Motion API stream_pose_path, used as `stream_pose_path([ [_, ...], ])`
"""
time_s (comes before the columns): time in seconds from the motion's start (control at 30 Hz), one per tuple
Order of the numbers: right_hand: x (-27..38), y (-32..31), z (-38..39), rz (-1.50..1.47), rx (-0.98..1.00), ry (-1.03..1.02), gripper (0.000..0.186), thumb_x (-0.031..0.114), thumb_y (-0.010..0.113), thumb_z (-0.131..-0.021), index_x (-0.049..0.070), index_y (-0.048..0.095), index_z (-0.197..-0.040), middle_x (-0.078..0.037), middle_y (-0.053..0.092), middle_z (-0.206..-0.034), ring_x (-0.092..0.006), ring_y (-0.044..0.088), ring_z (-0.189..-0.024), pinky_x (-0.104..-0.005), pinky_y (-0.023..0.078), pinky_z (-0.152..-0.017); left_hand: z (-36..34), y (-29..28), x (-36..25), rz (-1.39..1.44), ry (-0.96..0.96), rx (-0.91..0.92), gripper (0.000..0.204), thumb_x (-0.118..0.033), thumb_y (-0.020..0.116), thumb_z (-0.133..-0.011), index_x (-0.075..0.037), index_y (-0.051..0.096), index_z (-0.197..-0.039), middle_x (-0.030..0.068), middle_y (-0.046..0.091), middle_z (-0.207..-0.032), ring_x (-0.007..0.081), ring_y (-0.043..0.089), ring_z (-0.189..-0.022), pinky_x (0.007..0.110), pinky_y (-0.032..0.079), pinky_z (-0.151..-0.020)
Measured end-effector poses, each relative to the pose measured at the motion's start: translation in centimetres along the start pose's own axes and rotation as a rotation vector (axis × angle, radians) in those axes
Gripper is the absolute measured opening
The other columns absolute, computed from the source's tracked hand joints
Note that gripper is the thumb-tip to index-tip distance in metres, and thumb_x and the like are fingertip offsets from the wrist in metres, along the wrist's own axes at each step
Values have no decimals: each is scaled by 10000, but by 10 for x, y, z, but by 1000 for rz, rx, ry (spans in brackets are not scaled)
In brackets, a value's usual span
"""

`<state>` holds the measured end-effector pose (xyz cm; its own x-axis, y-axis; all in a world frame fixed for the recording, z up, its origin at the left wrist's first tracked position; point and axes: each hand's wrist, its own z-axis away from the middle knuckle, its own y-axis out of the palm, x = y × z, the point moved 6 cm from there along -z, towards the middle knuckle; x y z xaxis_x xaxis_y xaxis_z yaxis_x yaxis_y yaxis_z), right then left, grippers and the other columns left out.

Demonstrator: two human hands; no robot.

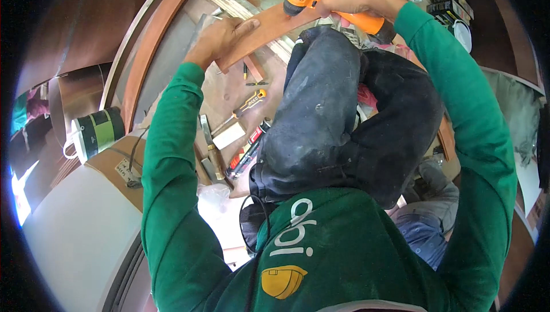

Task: The person hammers a wooden block and uses a power drill to drive a screw into a wooden board.

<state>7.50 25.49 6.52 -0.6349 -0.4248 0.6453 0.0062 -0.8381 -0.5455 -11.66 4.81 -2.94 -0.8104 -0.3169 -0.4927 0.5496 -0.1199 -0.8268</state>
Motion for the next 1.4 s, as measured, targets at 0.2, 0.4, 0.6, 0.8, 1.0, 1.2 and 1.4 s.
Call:
stream_pose_path([
  [0.2, 12, 3, 10, -20, 87, -10, 309, 102, 717, -815, -35, 686, -1091, -74, 650, -758, -150, 619, -543, -312, 531, -495, 2, -5, 1, 37, -136, 31, 814, -714, 509, -1014, 47, 772, -1138, 320, 756, -1005, 463, 742, -971, 514, 558, -898],
  [0.4, 24, -13, 19, -55, 106, -23, 289, 113, 738, -819, -23, 692, -1070, -66, 651, -759, -146, 626, -547, -297, 534, -504, 2, -2, 2, 24, -148, 17, 815, -728, 497, -1012, 17, 762, -1213, 302, 767, -1012, 445, 755, -983, 503, 566, -909],
  [0.6, 36, -102, 79, -503, -136, -101, 286, 117, 754, -863, -2, 737, -1123, -72, 710, -812, -169, 651, -640, -312, 533, -553, 18, -19, -24, 77, -349, 124, 841, -761, 480, -1001, 3, 747, -1227, 316, 748, -1114, 449, 735, -1085, 532, 551, -966],
  [0.8, -19, -110, 196, -558, -446, -203, 274, 206, 798, -851, 23, 709, -1034, -49, 678, -779, -148, 656, -598, -298, 534, -514, 2, -26, -52, -327, 110, -395, 852, -760, 539, -976, 16, 609, -1321, 324, 624, -1377, 436, 609, -1306, 523, 491, -1077],
  [1.0, -73, -25, 251, -1026, -518, -141, 390, 97, 758, -853, -20, 679, -1216, -81, 713, -1010, -173, 673, -666, -329, 579, -626, -53, 5, -88, -169, 22, -119, 839, -599, 661, -972, 50, 492, -1476, 366, 542, -1464, 501, 564, -1346, 536, 449, -1130],
  [1.2, -104, 14, 278, -1208, -533, -145, 317, 72, 766, -850, 6, 693, -1151, -81, 712, -978, -177, 675, -648, -327, 580, -598, -98, 37, -78, -354, -88, 242, 1243, -779, 863, -648, 51, 480, -1491, 305, 599, -1435, 475, 626, -1295, 530, 502, -1098],
  [1.4, -115, 15, 296, -1264, -556, -174, 304, 71, 774, -856, 15, 699, -1145, -77, 713, -971, -169, 675, -649, -318, 583, -594, -86, -36, -95, 2, -126, -137, 1134, -754, 854, -704, 155, 596, -1331, 331, 715, -1177, 437, 706, -1160, 483, 569, -964],
])
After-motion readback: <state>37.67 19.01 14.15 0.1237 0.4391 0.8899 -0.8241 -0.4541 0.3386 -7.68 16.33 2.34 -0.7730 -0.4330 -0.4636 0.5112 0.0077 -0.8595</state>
